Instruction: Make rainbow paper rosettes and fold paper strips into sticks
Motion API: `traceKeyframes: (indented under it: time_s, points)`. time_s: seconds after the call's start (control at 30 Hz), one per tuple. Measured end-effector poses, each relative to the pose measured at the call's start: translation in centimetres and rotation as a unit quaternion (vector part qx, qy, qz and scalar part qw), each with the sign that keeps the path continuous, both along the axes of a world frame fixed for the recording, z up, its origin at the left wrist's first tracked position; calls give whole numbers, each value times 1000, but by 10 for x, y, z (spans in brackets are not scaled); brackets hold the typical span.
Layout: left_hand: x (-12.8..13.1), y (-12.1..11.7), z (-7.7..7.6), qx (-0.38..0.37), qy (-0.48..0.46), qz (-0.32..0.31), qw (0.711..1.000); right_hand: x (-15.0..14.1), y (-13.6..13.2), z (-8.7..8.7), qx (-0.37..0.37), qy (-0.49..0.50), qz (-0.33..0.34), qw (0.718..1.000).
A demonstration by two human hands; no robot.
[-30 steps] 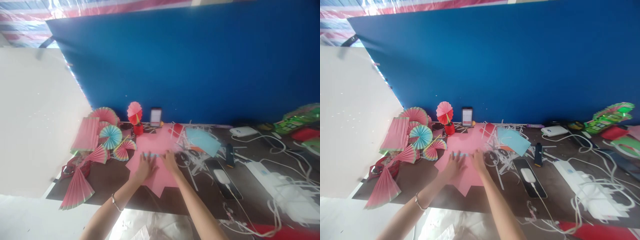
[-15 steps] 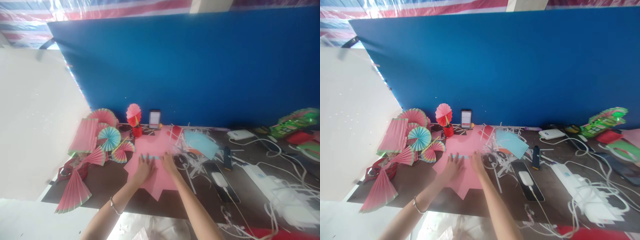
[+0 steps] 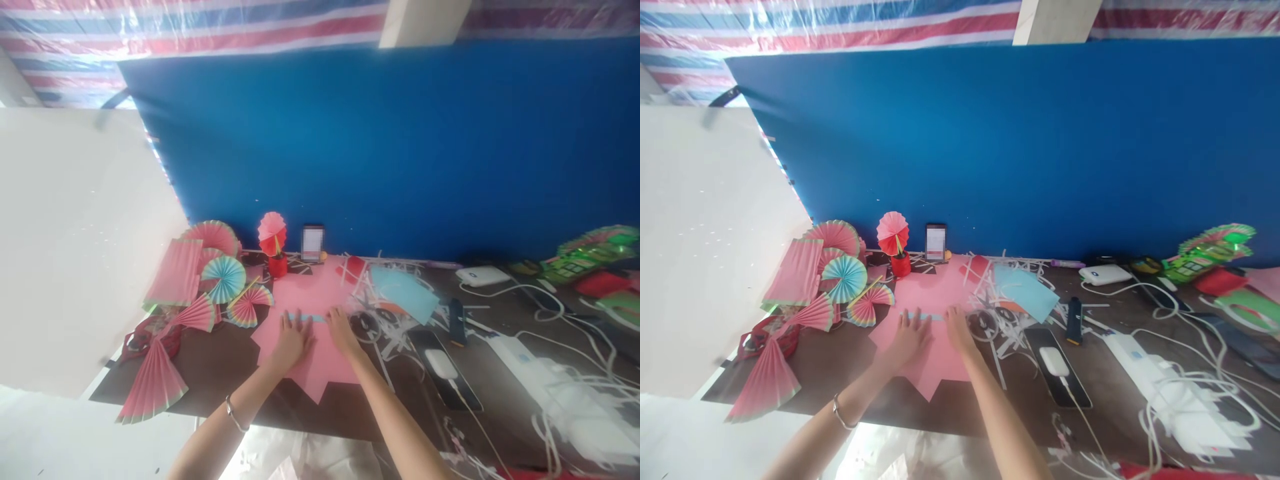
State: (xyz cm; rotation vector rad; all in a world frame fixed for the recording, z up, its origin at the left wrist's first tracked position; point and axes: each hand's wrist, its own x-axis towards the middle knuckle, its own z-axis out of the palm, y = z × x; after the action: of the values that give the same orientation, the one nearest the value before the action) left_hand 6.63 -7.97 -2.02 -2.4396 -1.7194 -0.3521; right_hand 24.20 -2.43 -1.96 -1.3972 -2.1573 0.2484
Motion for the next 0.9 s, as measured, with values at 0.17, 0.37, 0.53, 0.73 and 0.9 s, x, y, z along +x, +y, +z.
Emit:
traceKeyframes:
  time_s: [0.17,0.37,0.53,0.73,0.9]
  points:
    - [0,-1,-1,9,-12,4,1000,-6,-2,5,5,-18,30,999]
    - [-2,-7,3,13,-45,1,999,-13,-5,16,-45,-32,65,996]
    - [-12,2,21,-49,-73,3,996,-12,-4,27,-75,-20,76,994]
    - [-36,26,47,-150,-227,-86,958,-5,0,33,-133,-22,119,984]
    - [-44,40,49,-210,-264,-93,937,-6,-1,34,-121,-33,112,986]
